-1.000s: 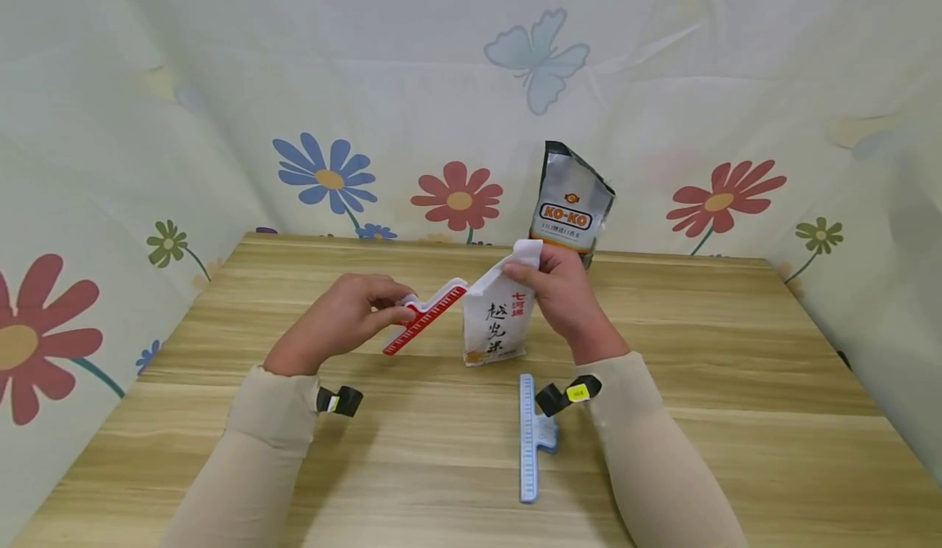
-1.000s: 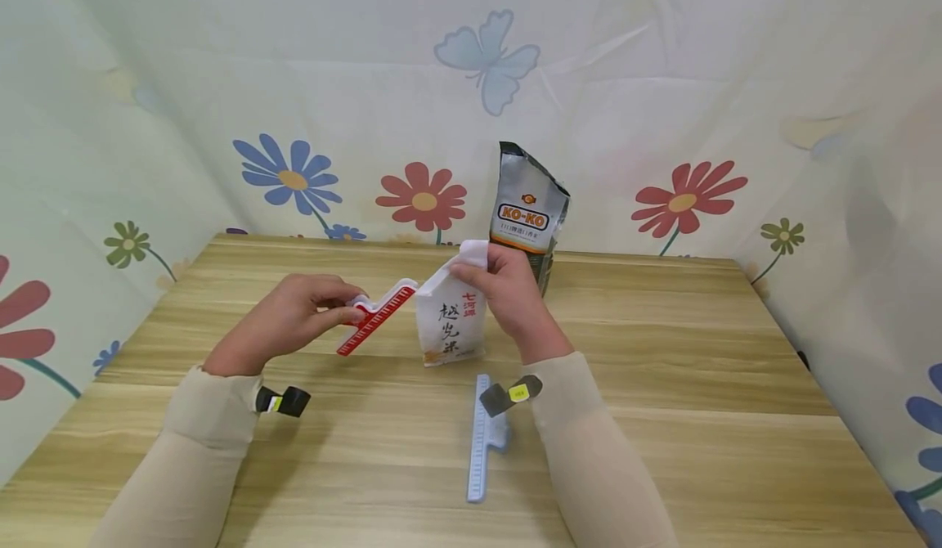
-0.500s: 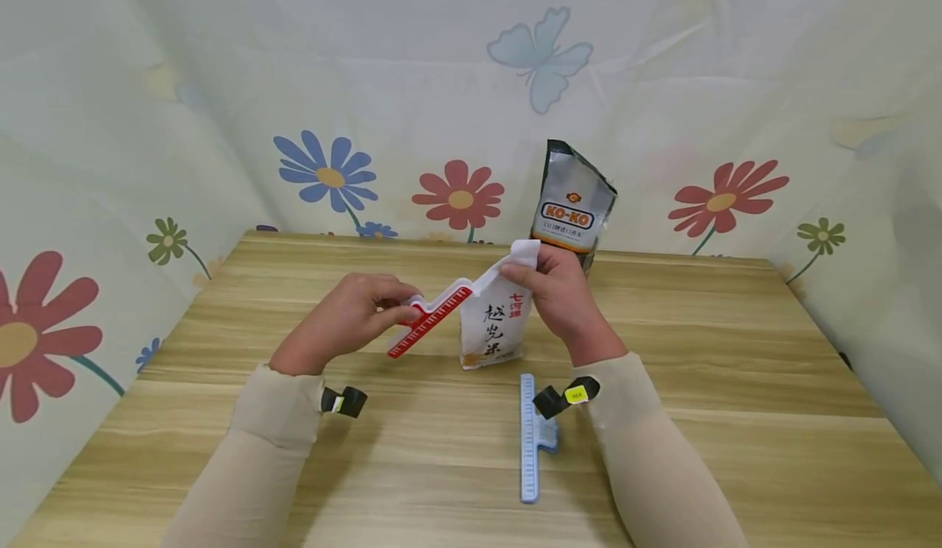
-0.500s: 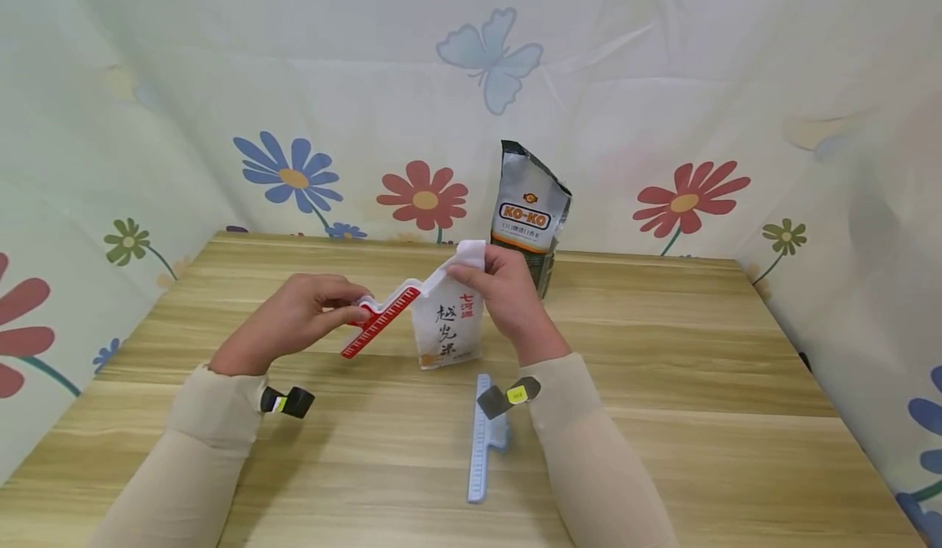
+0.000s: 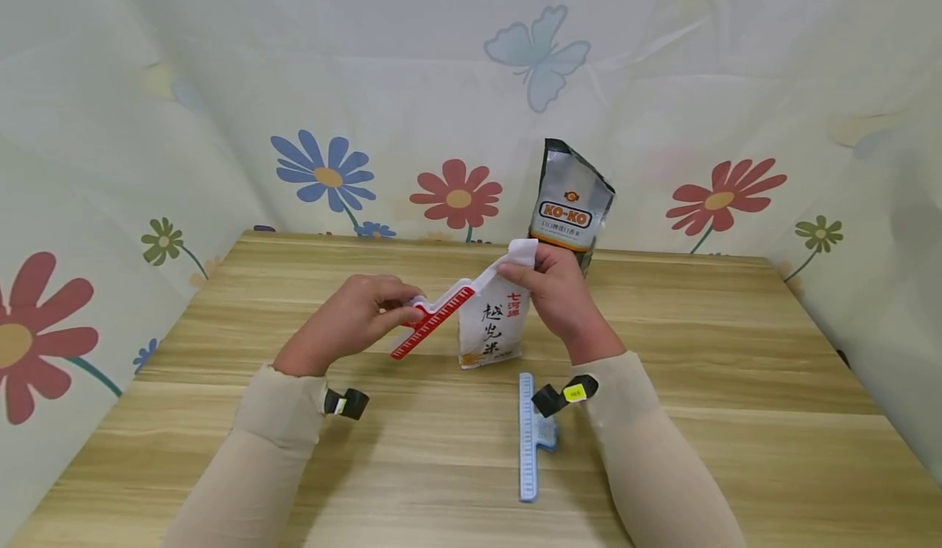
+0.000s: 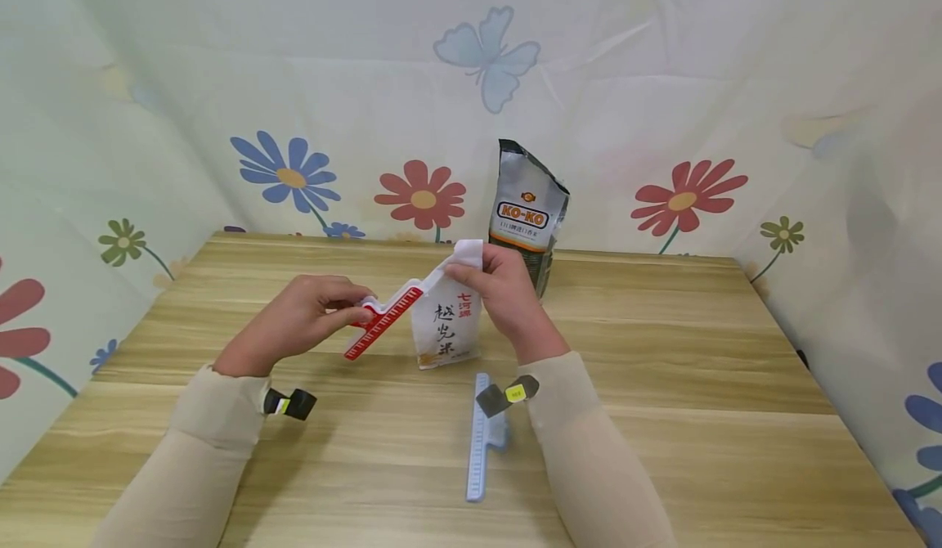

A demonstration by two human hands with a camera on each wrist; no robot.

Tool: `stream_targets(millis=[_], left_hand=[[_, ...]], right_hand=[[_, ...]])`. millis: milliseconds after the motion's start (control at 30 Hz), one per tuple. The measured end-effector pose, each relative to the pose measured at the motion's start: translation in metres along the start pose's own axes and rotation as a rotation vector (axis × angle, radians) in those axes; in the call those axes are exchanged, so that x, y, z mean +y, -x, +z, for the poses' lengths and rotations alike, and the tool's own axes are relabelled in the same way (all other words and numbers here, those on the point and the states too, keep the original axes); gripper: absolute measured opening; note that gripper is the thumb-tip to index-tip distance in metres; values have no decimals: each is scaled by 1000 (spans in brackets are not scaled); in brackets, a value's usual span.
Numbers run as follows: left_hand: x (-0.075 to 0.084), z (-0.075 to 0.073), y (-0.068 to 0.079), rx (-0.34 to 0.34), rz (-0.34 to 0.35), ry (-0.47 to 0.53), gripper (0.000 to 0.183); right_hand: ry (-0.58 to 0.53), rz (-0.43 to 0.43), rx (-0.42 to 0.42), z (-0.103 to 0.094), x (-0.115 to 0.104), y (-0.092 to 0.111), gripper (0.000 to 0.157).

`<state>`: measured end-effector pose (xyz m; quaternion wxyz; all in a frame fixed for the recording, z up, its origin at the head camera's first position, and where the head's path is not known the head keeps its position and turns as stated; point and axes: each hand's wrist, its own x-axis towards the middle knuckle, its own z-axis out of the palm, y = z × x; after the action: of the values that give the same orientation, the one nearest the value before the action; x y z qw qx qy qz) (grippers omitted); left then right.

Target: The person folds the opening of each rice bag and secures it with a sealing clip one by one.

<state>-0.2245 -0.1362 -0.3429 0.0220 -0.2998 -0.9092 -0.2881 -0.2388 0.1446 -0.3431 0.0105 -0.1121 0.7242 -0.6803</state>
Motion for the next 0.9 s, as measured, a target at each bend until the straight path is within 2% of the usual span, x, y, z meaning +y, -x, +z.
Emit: stream_targets(millis=[200,900], left_hand=[[1,3,-2,6,5,4,25],[-2,10,-7,25,7,24,25]], right_hand=[[59,-20,-18,-3,1,-1,25],[111,-8,-59,-11,6,-4,28]])
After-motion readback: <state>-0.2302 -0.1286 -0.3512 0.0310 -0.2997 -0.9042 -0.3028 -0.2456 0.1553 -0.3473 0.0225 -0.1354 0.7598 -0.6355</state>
